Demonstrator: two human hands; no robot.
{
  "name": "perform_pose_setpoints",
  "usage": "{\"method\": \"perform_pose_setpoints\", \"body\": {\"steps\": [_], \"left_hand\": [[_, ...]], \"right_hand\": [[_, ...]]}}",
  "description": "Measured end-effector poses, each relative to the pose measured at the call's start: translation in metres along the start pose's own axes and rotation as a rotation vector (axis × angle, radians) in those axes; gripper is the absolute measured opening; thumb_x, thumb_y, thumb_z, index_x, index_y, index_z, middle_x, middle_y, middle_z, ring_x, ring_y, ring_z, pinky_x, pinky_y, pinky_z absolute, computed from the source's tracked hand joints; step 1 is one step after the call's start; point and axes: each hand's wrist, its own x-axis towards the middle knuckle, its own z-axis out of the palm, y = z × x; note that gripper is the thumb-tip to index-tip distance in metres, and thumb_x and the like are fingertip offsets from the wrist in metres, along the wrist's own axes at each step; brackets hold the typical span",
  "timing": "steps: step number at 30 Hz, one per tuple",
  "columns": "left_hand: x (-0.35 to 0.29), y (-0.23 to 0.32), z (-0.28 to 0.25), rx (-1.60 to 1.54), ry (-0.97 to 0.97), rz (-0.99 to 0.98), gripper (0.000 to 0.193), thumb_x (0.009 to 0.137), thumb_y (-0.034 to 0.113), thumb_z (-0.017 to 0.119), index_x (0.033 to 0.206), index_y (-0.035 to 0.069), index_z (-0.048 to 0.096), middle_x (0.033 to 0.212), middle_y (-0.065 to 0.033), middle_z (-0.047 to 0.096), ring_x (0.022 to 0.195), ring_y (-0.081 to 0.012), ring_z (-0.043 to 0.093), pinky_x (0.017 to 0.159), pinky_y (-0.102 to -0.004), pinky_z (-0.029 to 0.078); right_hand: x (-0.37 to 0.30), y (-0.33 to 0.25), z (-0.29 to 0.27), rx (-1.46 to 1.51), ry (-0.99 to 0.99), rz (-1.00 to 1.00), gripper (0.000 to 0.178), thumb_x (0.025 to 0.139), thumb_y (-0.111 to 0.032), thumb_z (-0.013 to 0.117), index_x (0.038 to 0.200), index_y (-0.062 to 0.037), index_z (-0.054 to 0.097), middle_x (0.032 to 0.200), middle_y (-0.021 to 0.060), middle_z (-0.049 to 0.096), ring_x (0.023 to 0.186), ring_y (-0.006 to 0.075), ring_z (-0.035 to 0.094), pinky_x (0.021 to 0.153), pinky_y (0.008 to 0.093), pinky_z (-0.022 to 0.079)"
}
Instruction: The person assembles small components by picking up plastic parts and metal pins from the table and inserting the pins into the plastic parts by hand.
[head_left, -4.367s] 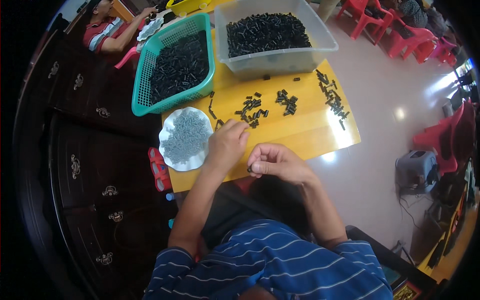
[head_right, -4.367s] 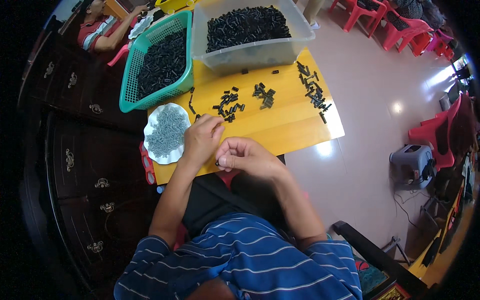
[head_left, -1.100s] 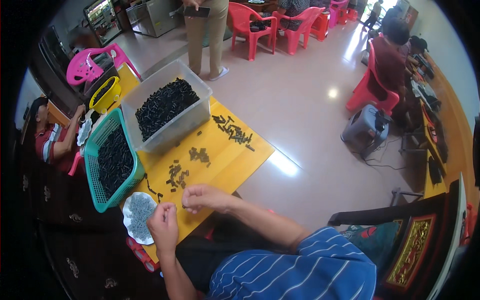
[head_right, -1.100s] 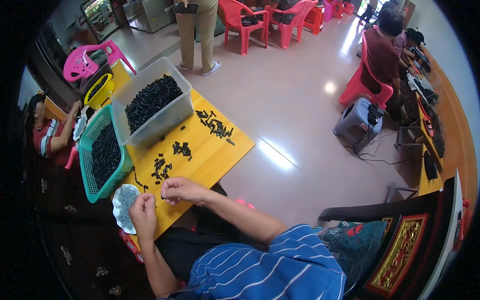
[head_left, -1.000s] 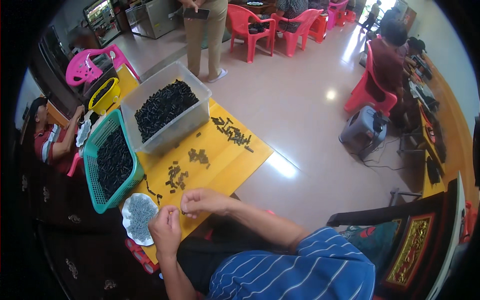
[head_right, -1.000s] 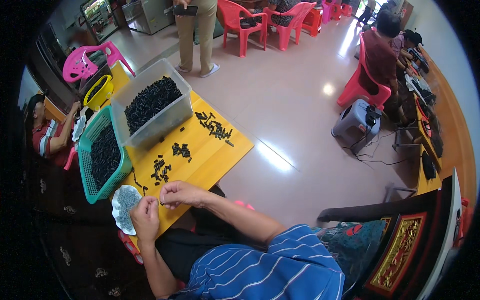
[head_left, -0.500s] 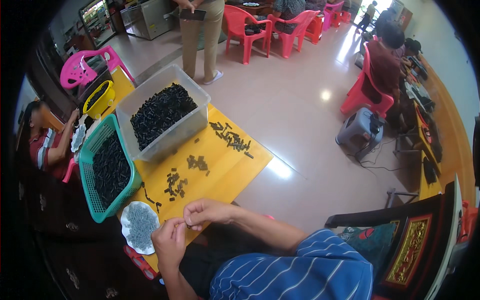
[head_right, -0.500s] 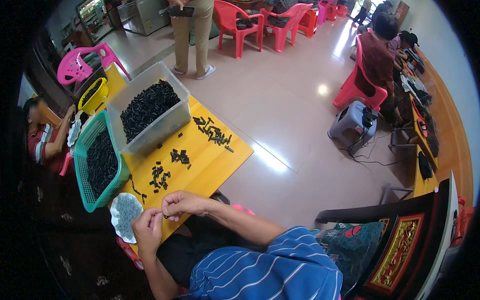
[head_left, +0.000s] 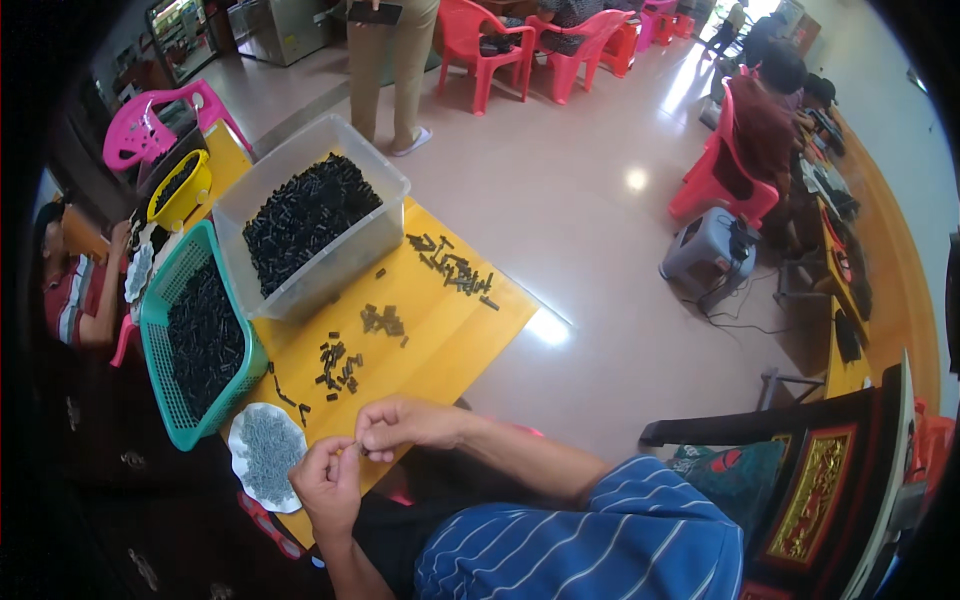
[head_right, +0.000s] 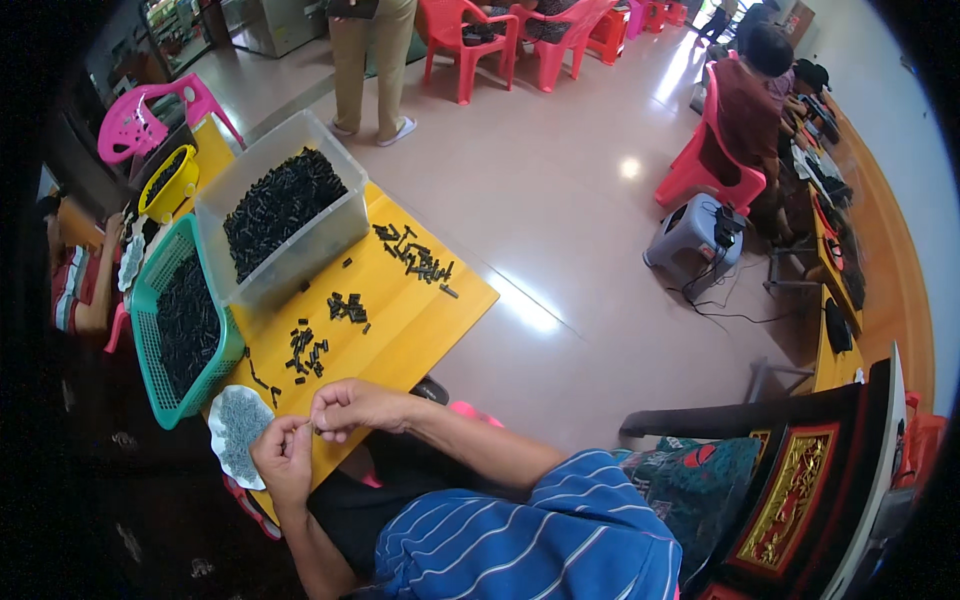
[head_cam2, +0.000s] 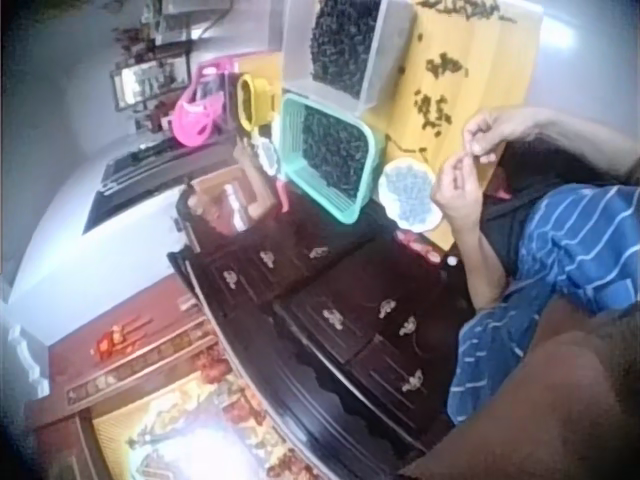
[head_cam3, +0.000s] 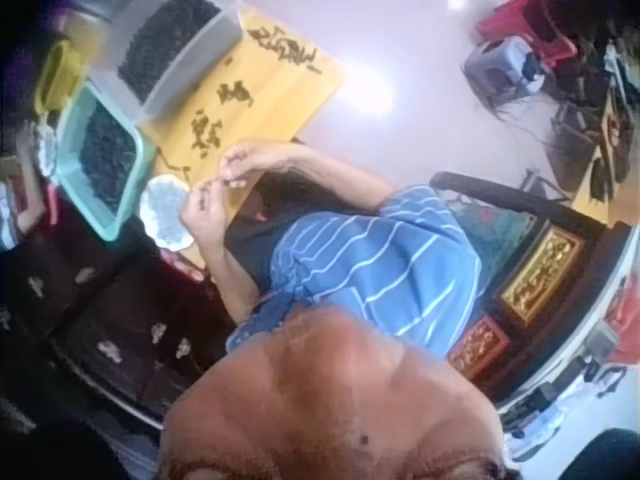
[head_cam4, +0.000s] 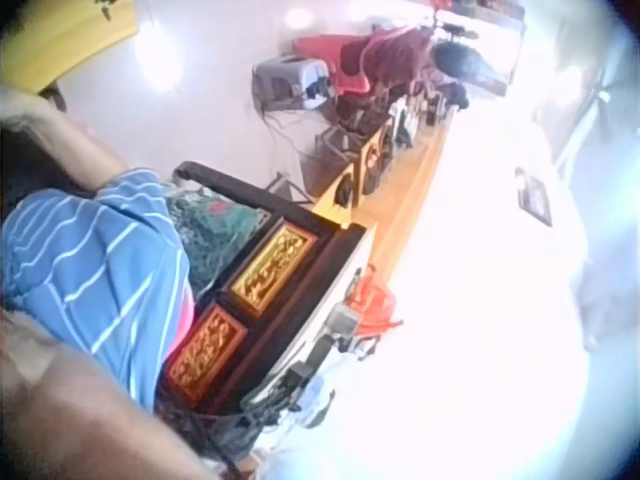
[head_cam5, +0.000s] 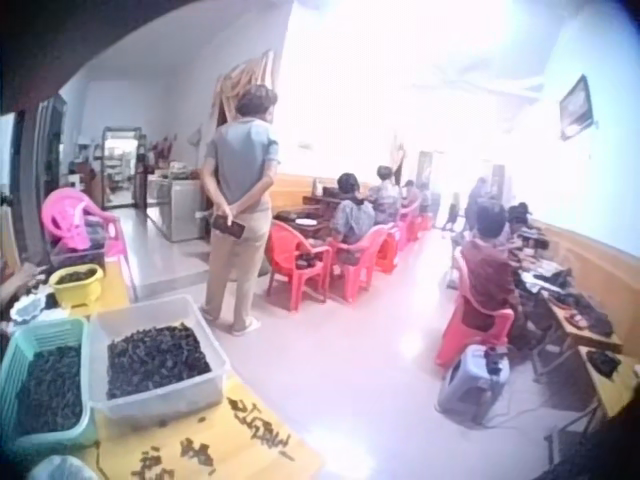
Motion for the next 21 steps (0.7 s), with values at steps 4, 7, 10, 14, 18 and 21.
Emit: {"method": "perform_pose_setpoints", "body": {"steps": [4,7,10,14,18,21], "left_hand": [[0.001,0.001,0.003,0.049,0.082,0.023,0.003,0.089,0.002,0.071,0.089,0.000,0.070,0.064,0.0024,0.052,0.058,-0.0055,0.044,0.053,-0.0250,0.034],[0.013,0.012,0.015,-0.056,0.087,-0.025,0.003,0.088,0.002,0.072,0.089,0.000,0.071,0.064,0.0009,0.054,0.057,-0.0060,0.045,0.052,-0.0254,0.035],[0.016,0.016,0.012,-0.063,0.099,-0.067,0.004,0.087,0.000,0.073,0.090,0.001,0.072,0.061,0.0021,0.050,0.054,-0.0049,0.042,0.051,-0.0248,0.033],[0.007,0.007,0.010,-0.073,0.076,-0.023,0.007,0.086,-0.001,0.074,0.093,0.002,0.073,0.058,0.0048,0.045,0.053,-0.0030,0.037,0.049,-0.0243,0.029],[0.005,0.011,0.005,-0.036,0.046,-0.061,0.007,0.087,0.002,0.074,0.094,0.002,0.072,0.064,-0.0077,0.062,0.052,-0.0125,0.054,0.051,-0.0285,0.041],[0.006,0.007,0.004,-0.052,0.043,-0.146,0.007,0.087,0.002,0.074,0.094,0.001,0.071,0.064,-0.0083,0.063,0.052,-0.0126,0.056,0.051,-0.0287,0.042]], "right_hand": [[-0.005,-0.008,-0.004,-0.118,0.133,-0.065,0.023,0.102,-0.023,0.066,0.116,-0.0043,0.067,0.103,0.0064,0.072,0.092,0.0125,0.067,0.086,0.0281,0.054],[-0.013,-0.022,-0.007,-0.109,0.264,-0.065,0.023,0.098,-0.020,0.070,0.115,-0.0046,0.066,0.104,0.0081,0.072,0.097,0.0147,0.070,0.085,0.0277,0.054],[-0.012,-0.026,-0.009,-0.078,0.228,-0.051,0.019,0.099,-0.016,0.069,0.113,-0.0032,0.066,0.103,0.0072,0.072,0.096,0.0128,0.068,0.084,0.0262,0.053],[-0.006,-0.018,-0.007,-0.046,0.182,-0.059,0.019,0.097,-0.015,0.072,0.111,-0.0027,0.066,0.098,0.0067,0.073,0.086,0.0109,0.065,0.081,0.0251,0.052],[-0.006,-0.017,-0.005,-0.062,0.182,-0.068,0.019,0.097,-0.014,0.072,0.110,-0.0023,0.066,0.098,0.0068,0.073,0.085,0.0107,0.064,0.081,0.0249,0.052],[-0.008,-0.018,-0.005,-0.074,0.193,-0.068,0.018,0.097,-0.013,0.072,0.110,-0.0018,0.066,0.098,0.0070,0.073,0.084,0.0107,0.063,0.081,0.0251,0.052]]}}
